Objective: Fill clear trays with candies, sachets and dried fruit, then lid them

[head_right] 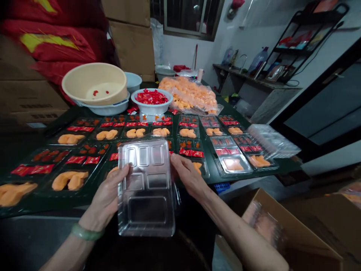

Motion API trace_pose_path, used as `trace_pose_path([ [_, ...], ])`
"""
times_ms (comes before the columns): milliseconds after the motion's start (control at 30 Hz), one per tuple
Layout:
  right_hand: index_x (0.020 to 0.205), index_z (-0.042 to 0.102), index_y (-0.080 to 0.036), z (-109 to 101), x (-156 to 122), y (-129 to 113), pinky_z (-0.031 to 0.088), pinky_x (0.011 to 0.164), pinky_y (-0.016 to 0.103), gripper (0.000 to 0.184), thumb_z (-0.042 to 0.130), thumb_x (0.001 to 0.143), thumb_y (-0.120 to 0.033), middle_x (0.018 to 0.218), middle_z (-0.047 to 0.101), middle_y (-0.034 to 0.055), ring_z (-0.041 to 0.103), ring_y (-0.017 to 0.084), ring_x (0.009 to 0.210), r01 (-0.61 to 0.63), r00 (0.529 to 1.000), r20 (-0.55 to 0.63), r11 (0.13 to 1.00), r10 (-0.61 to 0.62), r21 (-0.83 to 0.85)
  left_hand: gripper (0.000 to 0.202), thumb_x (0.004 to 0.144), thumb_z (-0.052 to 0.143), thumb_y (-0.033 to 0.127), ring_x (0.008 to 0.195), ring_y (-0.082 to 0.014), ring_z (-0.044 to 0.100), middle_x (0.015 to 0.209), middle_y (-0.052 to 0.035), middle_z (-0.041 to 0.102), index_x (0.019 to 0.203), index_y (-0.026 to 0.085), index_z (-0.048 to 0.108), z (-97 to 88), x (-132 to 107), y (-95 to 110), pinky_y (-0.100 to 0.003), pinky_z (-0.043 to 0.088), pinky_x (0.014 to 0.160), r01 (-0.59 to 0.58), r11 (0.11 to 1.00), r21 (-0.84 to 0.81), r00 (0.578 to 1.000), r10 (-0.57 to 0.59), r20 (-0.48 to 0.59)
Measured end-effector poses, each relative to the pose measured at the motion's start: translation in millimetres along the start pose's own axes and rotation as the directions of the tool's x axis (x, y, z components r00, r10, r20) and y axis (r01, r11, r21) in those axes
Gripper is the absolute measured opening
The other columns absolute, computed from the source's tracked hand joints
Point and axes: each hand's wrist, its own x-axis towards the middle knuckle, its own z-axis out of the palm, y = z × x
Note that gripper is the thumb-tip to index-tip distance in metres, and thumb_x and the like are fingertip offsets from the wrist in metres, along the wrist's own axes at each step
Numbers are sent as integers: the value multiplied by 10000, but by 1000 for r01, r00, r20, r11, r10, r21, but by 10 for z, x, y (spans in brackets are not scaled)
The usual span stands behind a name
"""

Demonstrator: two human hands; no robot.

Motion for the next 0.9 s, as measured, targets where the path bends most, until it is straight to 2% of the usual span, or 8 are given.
trace_pose_path([
  [100, 1217, 536, -163, -138, 217, 257, 443, 894, 386, 507, 289, 915, -486, 1220, 566, 136, 523, 253, 1123, 55, 955, -234, 888, -180, -456, 74, 696, 704, 131, 476, -168, 636, 575, -59, 667, 646, 90, 667, -19, 38, 54, -227, 541, 474, -45, 999, -3, 996, 45, -72],
  [267, 1374, 390, -153, -351, 385, 742, 218, 1091, 451, 540, 327, 913, -428, 1464, 323, 115, 215, 242, 1377, 121, 990, 78, 440, -113, -890, 51, 717, 663, 82, 479, -149, 635, 578, -34, 672, 673, 109, 668, -109, 88, 157, -210, 542, 472, -104, 993, -53, 981, 93, -171],
  [367, 1389, 370, -142, -376, 358, 820, 177, 1108, 436, 581, 353, 902, -458, 1477, 286, 116, 201, 232, 1381, 198, 980, 180, 373, -83, -906, 26, 706, 681, 101, 474, -153, 633, 579, -38, 673, 684, 109, 669, -110, 136, 113, -214, 537, 459, -78, 996, -47, 988, 71, -138],
  [433, 1379, 390, -151, -381, 329, 744, 179, 1103, 461, 584, 364, 893, -474, 1467, 310, 117, 201, 248, 1380, 188, 982, 162, 442, -96, -877, 40, 689, 709, 129, 481, -155, 636, 593, -38, 679, 698, 111, 673, -82, 178, 56, -223, 544, 476, -63, 997, -52, 994, 58, -97],
  [533, 1339, 445, -191, -345, 244, 453, 222, 1078, 483, 554, 336, 895, -505, 1424, 395, 106, 262, 268, 1356, 125, 979, -36, 736, -199, -666, 107, 664, 746, 180, 514, -151, 645, 619, -36, 685, 712, 113, 677, -11, 234, -42, -220, 542, 505, -19, 999, -51, 1000, 18, -14],
  [633, 1226, 543, -241, -245, 102, 116, 412, 940, 393, 478, 361, 891, -529, 1220, 585, 77, 525, 242, 1130, 87, 992, -78, 981, -101, -172, 152, 633, 777, 210, 498, -121, 625, 588, -22, 666, 669, 109, 669, 84, 260, -133, -189, 516, 501, 12, 999, -34, 998, -10, 61],
  [767, 855, 657, -232, -131, -7, -18, 455, 574, 248, 319, 533, 819, -523, 722, 624, 3, 556, 136, 620, -113, 992, -13, 937, 124, 332, 200, 600, 798, 238, 488, -123, 611, 571, -19, 649, 644, 102, 658, 186, 264, -210, -202, 498, 490, 61, 998, -2, 993, -61, 105],
  [900, 748, 641, -221, -143, 3, 78, 437, 534, 234, 262, 670, 717, -479, 579, 536, -27, 494, 107, 526, -172, 976, -10, 801, 217, 573, 203, 603, 796, 245, 454, -114, 577, 548, -3, 626, 664, 113, 655, 222, 282, -280, -213, 475, 470, 108, 994, 0, 989, -107, 98],
])
